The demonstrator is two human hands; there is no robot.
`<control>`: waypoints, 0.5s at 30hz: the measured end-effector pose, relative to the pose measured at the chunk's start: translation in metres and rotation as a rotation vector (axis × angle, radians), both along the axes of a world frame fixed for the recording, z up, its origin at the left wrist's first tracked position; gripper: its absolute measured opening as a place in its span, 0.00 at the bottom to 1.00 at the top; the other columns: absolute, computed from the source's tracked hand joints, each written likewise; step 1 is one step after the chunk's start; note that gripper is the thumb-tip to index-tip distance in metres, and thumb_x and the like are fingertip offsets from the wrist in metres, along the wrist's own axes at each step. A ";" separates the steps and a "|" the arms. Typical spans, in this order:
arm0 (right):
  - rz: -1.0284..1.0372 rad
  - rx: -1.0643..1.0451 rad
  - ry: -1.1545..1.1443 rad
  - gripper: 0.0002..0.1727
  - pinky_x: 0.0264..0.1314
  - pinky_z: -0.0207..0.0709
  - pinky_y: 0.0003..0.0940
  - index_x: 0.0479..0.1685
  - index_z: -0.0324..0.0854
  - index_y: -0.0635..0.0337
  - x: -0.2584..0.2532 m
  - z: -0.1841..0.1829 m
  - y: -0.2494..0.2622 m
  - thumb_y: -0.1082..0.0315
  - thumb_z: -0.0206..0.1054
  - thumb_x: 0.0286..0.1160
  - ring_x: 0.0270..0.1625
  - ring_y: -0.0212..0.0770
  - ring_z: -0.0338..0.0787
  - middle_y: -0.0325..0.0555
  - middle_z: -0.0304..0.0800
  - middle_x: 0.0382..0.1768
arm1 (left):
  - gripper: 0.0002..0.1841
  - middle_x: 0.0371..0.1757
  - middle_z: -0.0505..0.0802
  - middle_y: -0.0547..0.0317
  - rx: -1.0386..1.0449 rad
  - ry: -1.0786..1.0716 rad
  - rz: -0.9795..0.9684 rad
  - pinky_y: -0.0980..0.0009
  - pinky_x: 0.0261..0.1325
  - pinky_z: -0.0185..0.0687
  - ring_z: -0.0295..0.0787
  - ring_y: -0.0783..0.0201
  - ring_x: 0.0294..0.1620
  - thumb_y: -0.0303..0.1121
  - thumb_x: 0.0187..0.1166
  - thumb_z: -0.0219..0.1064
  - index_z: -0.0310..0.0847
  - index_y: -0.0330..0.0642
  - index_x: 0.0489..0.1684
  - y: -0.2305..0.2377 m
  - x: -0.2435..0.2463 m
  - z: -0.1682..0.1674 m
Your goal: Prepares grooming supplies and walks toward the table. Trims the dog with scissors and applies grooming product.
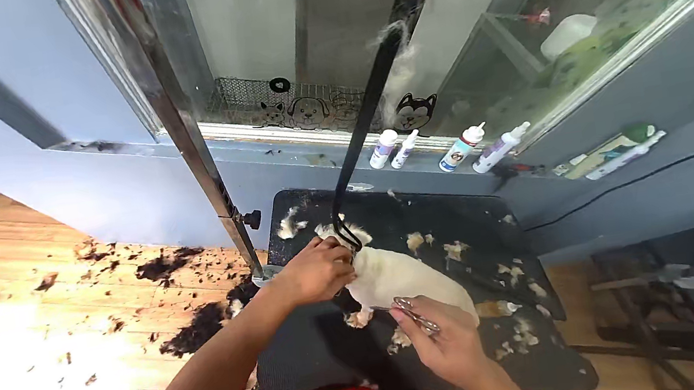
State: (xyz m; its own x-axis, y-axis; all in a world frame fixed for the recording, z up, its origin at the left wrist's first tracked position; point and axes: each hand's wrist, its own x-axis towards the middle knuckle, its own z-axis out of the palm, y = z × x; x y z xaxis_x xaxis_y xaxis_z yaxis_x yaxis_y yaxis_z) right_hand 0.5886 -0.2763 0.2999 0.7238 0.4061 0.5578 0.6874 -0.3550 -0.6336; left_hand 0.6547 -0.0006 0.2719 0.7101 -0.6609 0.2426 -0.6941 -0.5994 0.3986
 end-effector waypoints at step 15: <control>0.063 -0.125 -0.198 0.12 0.58 0.91 0.32 0.56 0.91 0.60 0.024 -0.041 0.040 0.67 0.65 0.83 0.51 0.36 0.96 0.46 0.97 0.48 | 0.19 0.52 0.94 0.53 0.098 0.515 -0.033 0.51 0.77 0.70 0.83 0.54 0.66 0.45 0.90 0.58 0.94 0.45 0.44 -0.004 0.063 0.041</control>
State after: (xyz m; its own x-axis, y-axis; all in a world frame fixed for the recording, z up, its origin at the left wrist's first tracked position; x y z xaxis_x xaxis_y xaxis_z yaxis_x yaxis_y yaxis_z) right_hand 0.6122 -0.2365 0.2589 0.5765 0.5216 0.6289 0.8171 -0.3751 -0.4379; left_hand 0.7178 -0.0045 0.3127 0.6998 -0.6867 -0.1967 -0.4420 -0.6326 0.6360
